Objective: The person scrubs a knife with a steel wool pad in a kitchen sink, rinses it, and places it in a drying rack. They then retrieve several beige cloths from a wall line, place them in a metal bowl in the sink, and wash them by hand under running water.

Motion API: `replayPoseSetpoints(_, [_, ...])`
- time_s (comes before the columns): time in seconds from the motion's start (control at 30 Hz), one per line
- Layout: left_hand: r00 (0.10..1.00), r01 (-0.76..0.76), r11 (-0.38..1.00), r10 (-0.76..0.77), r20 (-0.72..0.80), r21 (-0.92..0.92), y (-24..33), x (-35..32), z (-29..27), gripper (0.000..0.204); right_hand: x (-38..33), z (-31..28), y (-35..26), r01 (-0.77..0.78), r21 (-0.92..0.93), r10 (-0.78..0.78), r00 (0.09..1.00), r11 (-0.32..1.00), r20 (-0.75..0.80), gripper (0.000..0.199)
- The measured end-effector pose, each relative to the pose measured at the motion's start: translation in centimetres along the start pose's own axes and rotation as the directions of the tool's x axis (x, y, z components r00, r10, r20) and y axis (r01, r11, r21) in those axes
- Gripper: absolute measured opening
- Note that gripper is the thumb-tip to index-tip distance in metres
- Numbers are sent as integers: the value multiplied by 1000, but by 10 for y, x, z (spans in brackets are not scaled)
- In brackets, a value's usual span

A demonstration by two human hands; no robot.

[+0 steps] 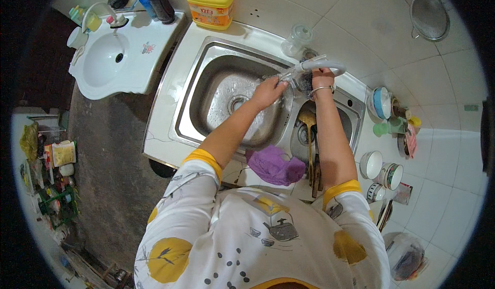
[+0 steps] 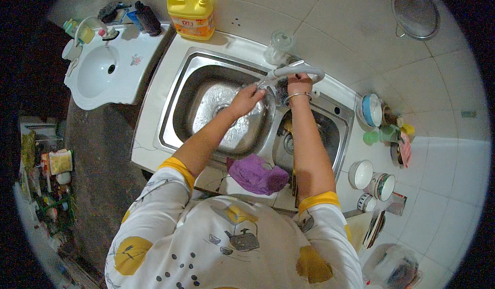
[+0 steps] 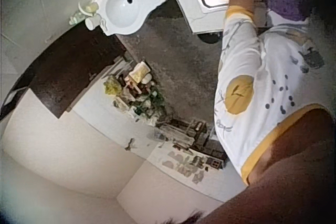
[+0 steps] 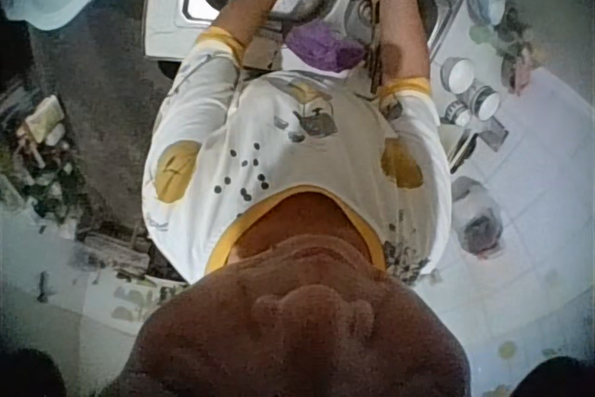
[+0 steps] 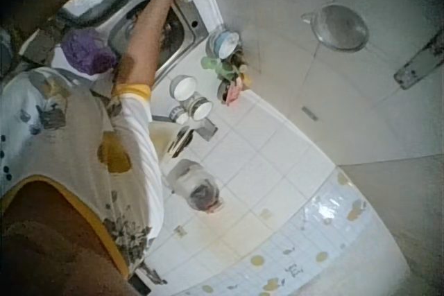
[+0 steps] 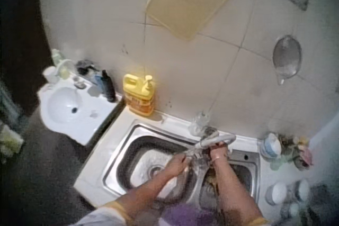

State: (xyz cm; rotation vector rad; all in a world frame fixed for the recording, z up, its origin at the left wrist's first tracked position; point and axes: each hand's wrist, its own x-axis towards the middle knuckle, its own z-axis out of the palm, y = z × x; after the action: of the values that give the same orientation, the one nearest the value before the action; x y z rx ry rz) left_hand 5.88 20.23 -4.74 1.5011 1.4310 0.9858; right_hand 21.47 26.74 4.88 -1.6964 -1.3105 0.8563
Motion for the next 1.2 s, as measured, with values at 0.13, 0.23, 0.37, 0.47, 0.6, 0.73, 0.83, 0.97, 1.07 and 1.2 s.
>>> replayPoseSetpoints(0.13, [981, -176, 964, 189, -49, 200, 25, -10, -13, 41, 16, -4, 10, -125, -18, 125, 992, 992, 19, 24])
replayPoseSetpoints(0.23, [860, 313, 910, -150, 488, -272, 38, -13, -48, 42, 11, -5, 16, -27, 177, 2, 990, 984, 142, 25])
replayPoseSetpoints(0.37, [621, 713, 456, -60, 781, -532, 12, -30, -87, 36, 6, 6, 17, -38, 338, -60, 960, 940, 275, 28])
replayPoseSetpoints(0.47, [685, 686, 422, -101, 721, -593, 15, -32, -92, 27, 18, 20, 32, -193, 407, 37, 931, 893, 363, 26])
replayPoseSetpoints(0.6, [857, 472, 614, -150, 494, -633, 11, -41, -89, 24, 9, 30, 20, -336, 414, 162, 902, 846, 401, 27])
replayPoseSetpoints(0.73, [833, 513, 659, -225, 506, -550, 23, -65, -99, 22, -2, 40, 43, -329, 237, 209, 883, 914, 421, 27])
replayPoseSetpoints(0.83, [741, 638, 623, -338, 580, -452, 18, -79, -97, 34, -3, 59, 85, -419, 419, 137, 820, 806, 556, 26])
replayPoseSetpoints(0.97, [650, 757, 361, -328, 686, -544, 15, -85, -91, 46, 5, 66, 89, -262, 255, 101, 854, 931, 510, 20])
replayPoseSetpoints(1.07, [675, 737, 217, -214, 706, -640, 12, -90, -96, 44, -13, 45, 47, -384, 593, 20, 850, 708, 527, 18])
replayPoseSetpoints(1.2, [699, 715, 195, -199, 687, -671, 17, -95, -99, 44, -9, 46, 73, -412, 579, 49, 841, 703, 539, 18])
